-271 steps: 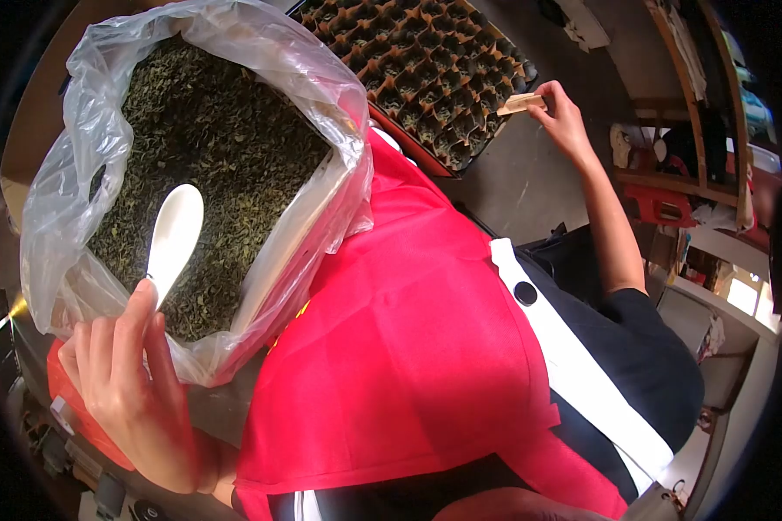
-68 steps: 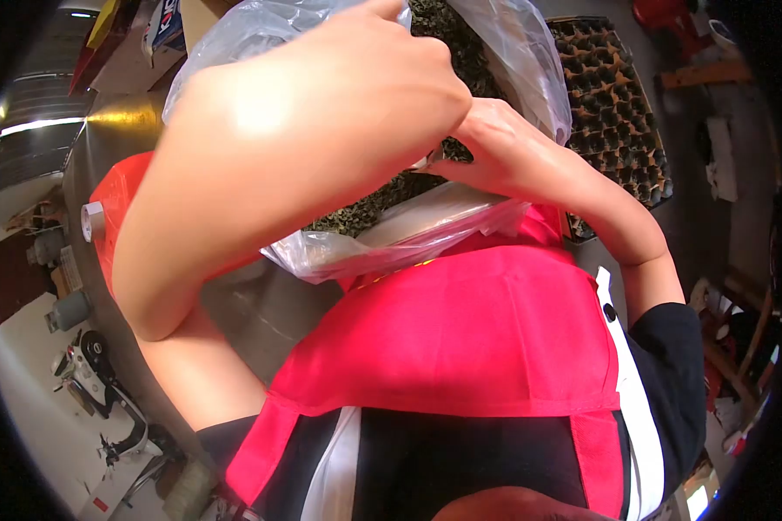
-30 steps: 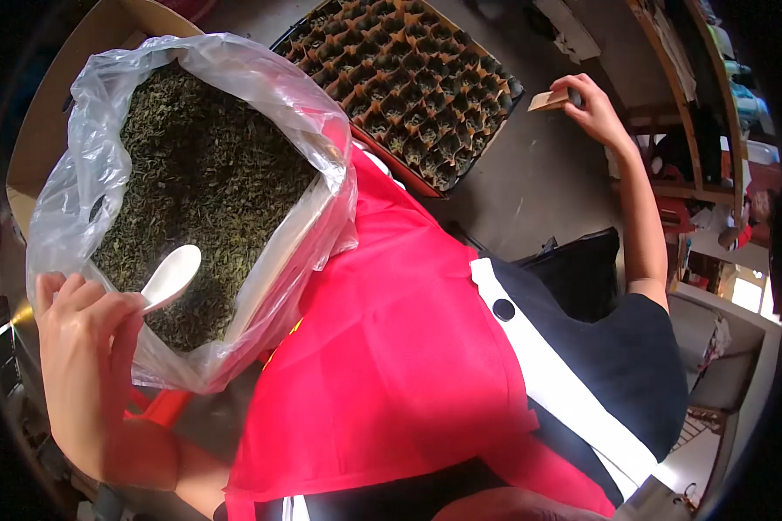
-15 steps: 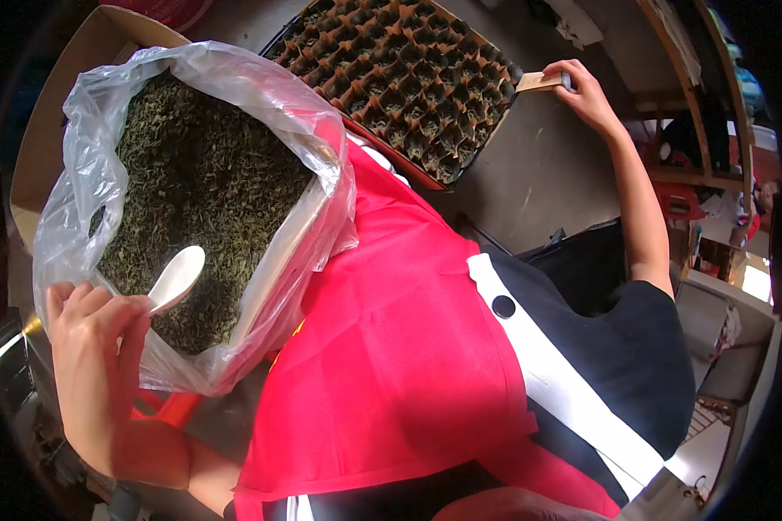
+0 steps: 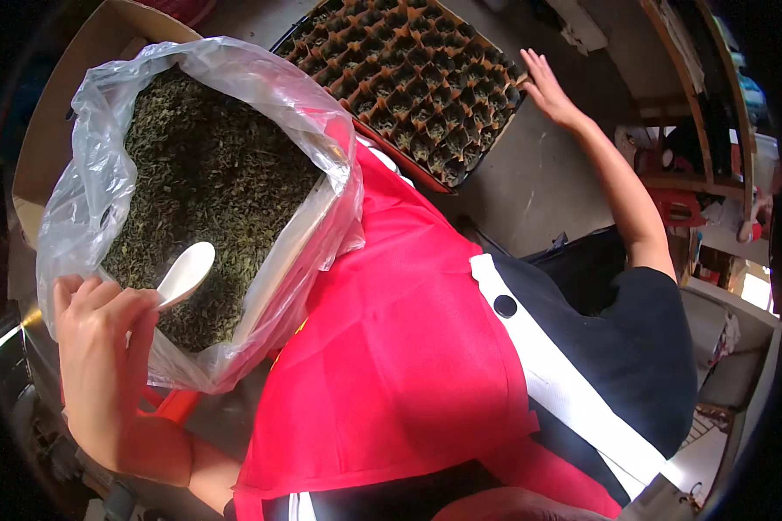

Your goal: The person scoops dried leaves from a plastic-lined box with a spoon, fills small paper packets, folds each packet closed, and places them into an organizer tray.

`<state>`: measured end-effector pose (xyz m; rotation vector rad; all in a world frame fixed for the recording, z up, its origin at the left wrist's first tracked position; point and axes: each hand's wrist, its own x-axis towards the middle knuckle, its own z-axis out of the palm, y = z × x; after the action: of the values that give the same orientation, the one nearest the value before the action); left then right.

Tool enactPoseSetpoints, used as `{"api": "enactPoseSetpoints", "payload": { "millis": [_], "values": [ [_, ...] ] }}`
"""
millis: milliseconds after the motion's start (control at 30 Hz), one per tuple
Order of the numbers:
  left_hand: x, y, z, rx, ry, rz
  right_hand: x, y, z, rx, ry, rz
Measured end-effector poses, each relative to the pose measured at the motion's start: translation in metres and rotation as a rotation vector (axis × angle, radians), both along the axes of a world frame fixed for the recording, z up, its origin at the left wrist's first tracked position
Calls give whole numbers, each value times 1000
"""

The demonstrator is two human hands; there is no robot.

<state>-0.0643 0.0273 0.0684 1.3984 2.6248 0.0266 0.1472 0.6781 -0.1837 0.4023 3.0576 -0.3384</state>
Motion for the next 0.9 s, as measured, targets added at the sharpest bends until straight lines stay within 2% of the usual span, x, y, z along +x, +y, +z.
{"api": "enactPoseSetpoints", "payload": {
  "millis": [100,233,300,333,400,500,567,633,667,733,767,833,867,900],
  "values": [
    [4,1,-7,18,21,-9,0,-4,-43,-34,-81,-145],
    [10,1,-11,-13,48,-33,-5,-10,-29,-45,-7,-228],
    [9,2,-13,-39,30,-79,-28,-1,-11,20,187,-136],
    [8,5,-17,-65,55,-124,-48,-6,2,-18,362,-28],
    [7,10,-26,-144,44,-159,-99,-38,36,-136,437,-30],
    [10,28,-44,-279,-62,-5,-177,-116,89,-167,552,265],
    [7,36,-57,-210,-81,37,-229,-176,126,-152,627,525],
    [4,42,-77,-143,-43,46,-276,-241,152,-159,831,694],
    [1,47,-88,-151,-48,62,-289,-275,172,-169,833,747],
    [-3,53,-110,-96,-25,69,-317,-332,196,-267,900,927],
    [-4,59,-116,-205,45,55,-340,-355,201,-361,963,1052],
    [-5,60,-136,-141,186,48,-433,-417,174,-439,443,1140],
    [-4,62,-132,-182,214,47,-450,-444,169,-419,347,1161],
    [-3,61,-134,-115,255,40,-459,-464,167,-398,246,1181]
  ]
}}
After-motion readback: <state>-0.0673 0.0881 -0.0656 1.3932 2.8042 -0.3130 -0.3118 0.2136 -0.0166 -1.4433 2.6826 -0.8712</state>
